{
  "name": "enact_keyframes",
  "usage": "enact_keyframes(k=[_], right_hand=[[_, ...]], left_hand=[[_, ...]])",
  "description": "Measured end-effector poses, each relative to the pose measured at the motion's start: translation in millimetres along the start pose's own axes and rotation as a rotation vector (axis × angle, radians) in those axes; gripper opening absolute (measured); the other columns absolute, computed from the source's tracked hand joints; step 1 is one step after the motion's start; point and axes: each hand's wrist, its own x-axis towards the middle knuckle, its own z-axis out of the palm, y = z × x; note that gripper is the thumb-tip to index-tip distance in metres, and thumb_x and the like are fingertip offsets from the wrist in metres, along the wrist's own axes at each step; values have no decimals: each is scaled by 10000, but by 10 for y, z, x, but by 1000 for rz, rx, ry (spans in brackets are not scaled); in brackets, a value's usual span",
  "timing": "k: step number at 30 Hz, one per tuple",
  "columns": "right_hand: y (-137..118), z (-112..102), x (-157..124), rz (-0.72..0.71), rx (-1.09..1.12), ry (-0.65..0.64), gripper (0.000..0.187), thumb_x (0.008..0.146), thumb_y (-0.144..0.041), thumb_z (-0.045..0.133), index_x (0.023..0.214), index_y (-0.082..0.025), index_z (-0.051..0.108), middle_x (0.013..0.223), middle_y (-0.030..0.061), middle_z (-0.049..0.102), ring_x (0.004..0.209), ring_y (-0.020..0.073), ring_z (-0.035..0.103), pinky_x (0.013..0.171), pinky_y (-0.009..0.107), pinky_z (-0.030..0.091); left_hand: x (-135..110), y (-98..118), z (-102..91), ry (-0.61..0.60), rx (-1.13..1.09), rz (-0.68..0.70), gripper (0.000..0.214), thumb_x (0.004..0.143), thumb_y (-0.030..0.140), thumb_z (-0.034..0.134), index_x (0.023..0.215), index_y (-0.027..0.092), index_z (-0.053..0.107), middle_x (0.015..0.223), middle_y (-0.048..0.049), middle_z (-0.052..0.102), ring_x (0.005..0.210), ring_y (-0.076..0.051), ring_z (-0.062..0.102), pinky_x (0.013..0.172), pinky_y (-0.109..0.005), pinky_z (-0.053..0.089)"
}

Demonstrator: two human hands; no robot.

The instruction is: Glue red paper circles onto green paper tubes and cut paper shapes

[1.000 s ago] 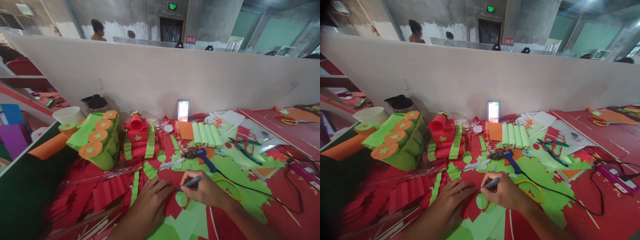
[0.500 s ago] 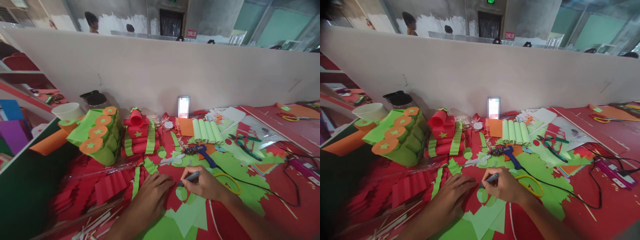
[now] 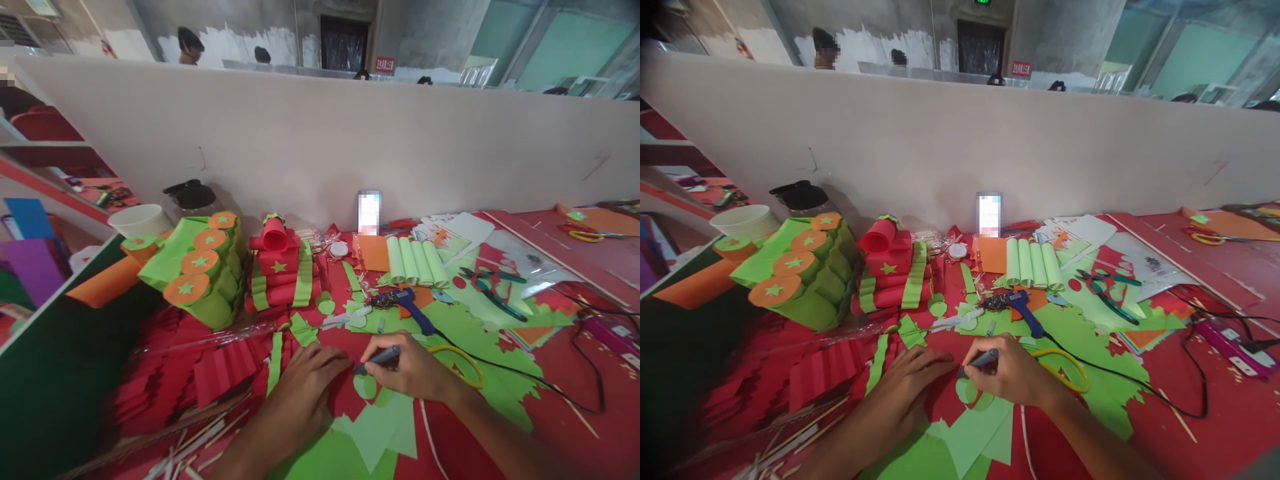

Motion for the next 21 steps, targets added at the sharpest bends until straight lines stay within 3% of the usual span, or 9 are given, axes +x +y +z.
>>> enact_keyframes(k=[21], right_hand=[[11,-14,-9,-94,-79,-7,184,834,-292,693,983,-218,772,895,15,748,799,166,664,701,222,480]], left_hand=[[22,-7,-32,-40,-41,-10,668,707,-59,425,1260,285,576,1246,-14,614,1088,-218,518,940,-387,423]])
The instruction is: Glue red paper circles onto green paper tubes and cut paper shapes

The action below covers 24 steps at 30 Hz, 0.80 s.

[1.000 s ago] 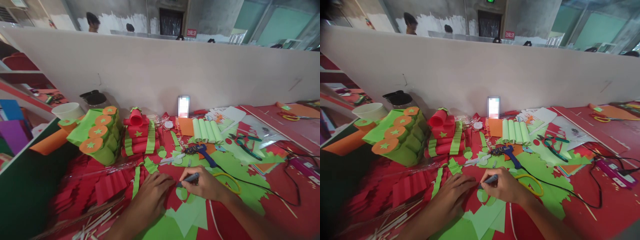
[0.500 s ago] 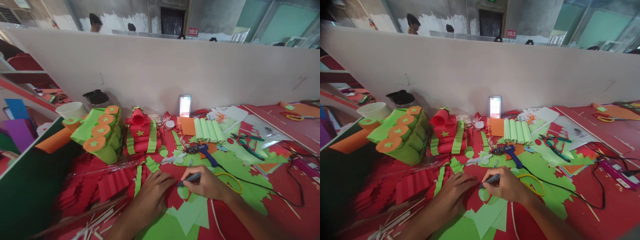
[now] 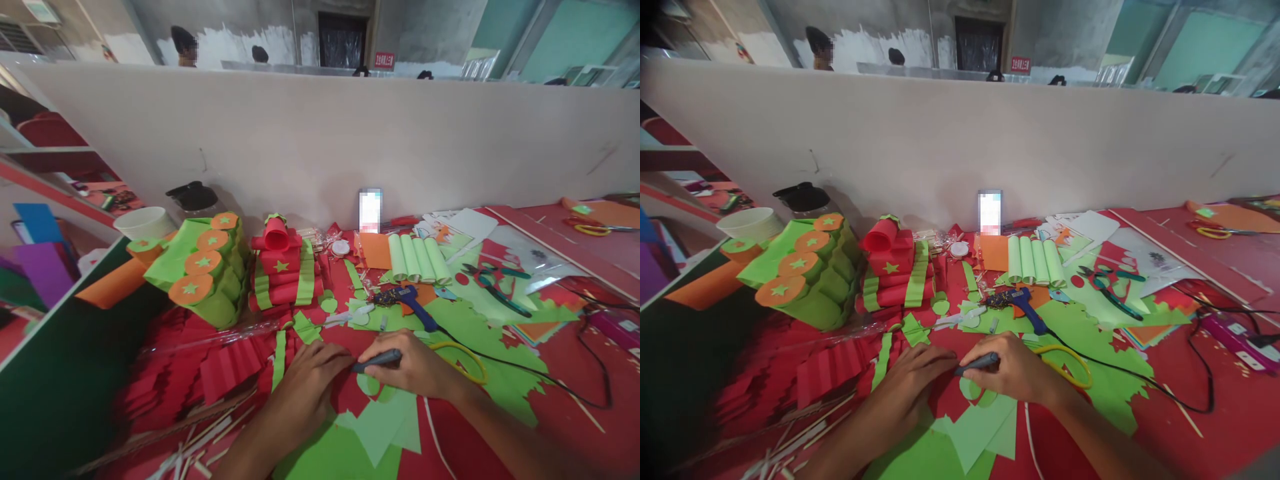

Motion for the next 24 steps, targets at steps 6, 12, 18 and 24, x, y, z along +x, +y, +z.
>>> enact_keyframes(k=[6,12,18,24], right_hand=[[2,-10,22,-15,-2,7,210,832,-296,705,1017,-227,775,897,20,752,803,164,674,730,227,491],[-4,-15,26,-46,-5,-1,216,825,-289,714,1020,-226,782,870,31,753,787,164,673,731,231,488],[0,-60,-2,44,69,27,160,843,-308,678,921,-195,760,793,22,711,661,138,610,592,217,444],[27,-71,1,109,246,216,231,886,-407,599,858,-181,637,704,-4,591,622,131,547,574,227,431]], left_hand=[[-19,-9,22,13,-6,0,724,673,-79,409,1272,299,561,1239,-6,616,1086,-212,509,943,-374,409],[-12,-5,7,12,-23,14,701,675,-71,414,1264,279,564,1252,-16,607,1094,-225,497,948,-376,401],[-19,-13,23,-14,21,-6,756,643,-75,417,1287,304,528,1259,6,596,1087,-218,489,949,-378,388],[-30,66,38,-50,147,-12,650,683,-3,482,1269,277,526,1238,-18,595,1075,-241,481,948,-406,383]])
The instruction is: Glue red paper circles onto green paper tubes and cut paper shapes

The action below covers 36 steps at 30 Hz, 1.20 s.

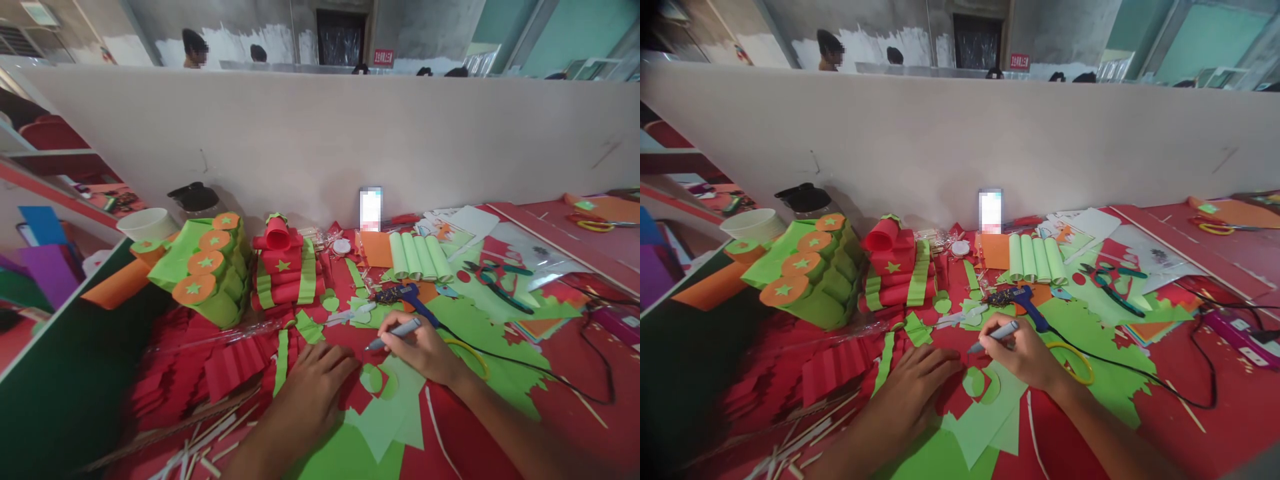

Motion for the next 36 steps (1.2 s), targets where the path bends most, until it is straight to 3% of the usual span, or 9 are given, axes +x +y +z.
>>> enact_keyframes(k=[4,12,16,19,25,31,36], right_hand=[[8,51,23,2,6,46,255,897,-440,582,865,-187,589,696,-16,542,626,127,518,590,231,427],[-39,116,11,-6,-65,-16,260,920,-438,552,921,-182,598,656,-27,512,557,110,444,507,218,369],[-32,145,21,6,-60,-33,230,916,-418,567,924,-190,598,688,-22,540,565,112,470,509,217,382],[-24,168,46,35,-51,-46,222,905,-411,588,926,-191,608,727,-15,568,602,119,506,540,218,411],[-24,211,116,86,-64,-84,263,906,-428,588,947,-174,646,790,14,624,699,150,585,629,239,469],[8,251,153,127,-1,-122,322,926,-487,543,928,-174,617,805,17,628,769,173,642,660,248,500],[12,260,154,132,-74,-139,352,936,-509,520,926,-171,615,767,7,607,676,142,581,596,234,466]], left_hand=[[-2,78,15,16,101,11,532,749,60,504,1245,247,538,1214,-39,605,1063,-259,486,954,-435,377],[20,167,47,1,204,57,371,821,183,544,1193,188,552,1138,-79,620,996,-280,502,930,-472,393],[32,237,78,3,297,65,238,946,289,424,1109,196,570,1078,-88,629,951,-278,542,846,-455,439],[29,321,123,3,366,71,283,989,312,331,1130,219,559,1098,-97,629,902,-260,586,759,-412,458],[-14,464,324,33,515,-2,420,947,504,427,1223,202,520,1342,-211,540,768,-247,636,638,-372,450],[-45,532,495,37,497,-47,537,887,626,477,1183,185,552,1319,-228,572,707,-225,629,603,-347,435],[-57,581,560,63,482,-99,593,826,678,531,1170,197,572,1308,-224,583,703,-229,611,595,-351,418]])
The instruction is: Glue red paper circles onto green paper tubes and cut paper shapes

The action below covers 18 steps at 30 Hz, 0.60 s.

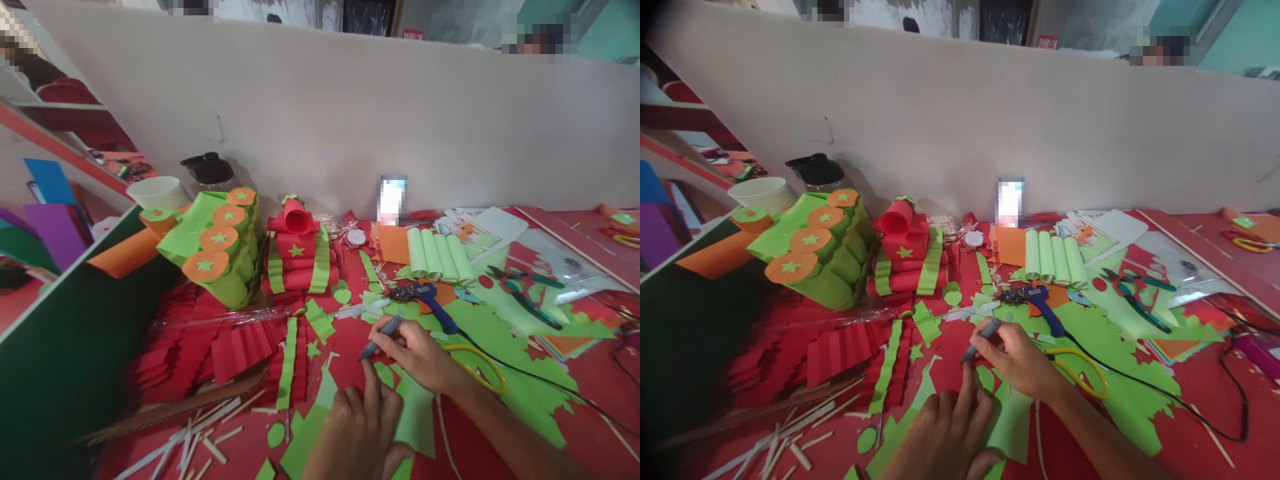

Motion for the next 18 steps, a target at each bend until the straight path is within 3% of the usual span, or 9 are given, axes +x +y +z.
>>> enact_keyframes(k=[18], right_hand=[[-47,28,20,-58,-26,-98,316,967,-482,478,962,-188,591,752,-10,598,604,124,537,578,229,437]], left_hand=[[38,132,94,21,63,-19,697,783,756,490,1174,188,594,1314,-253,563,613,-206,554,547,-359,388]])
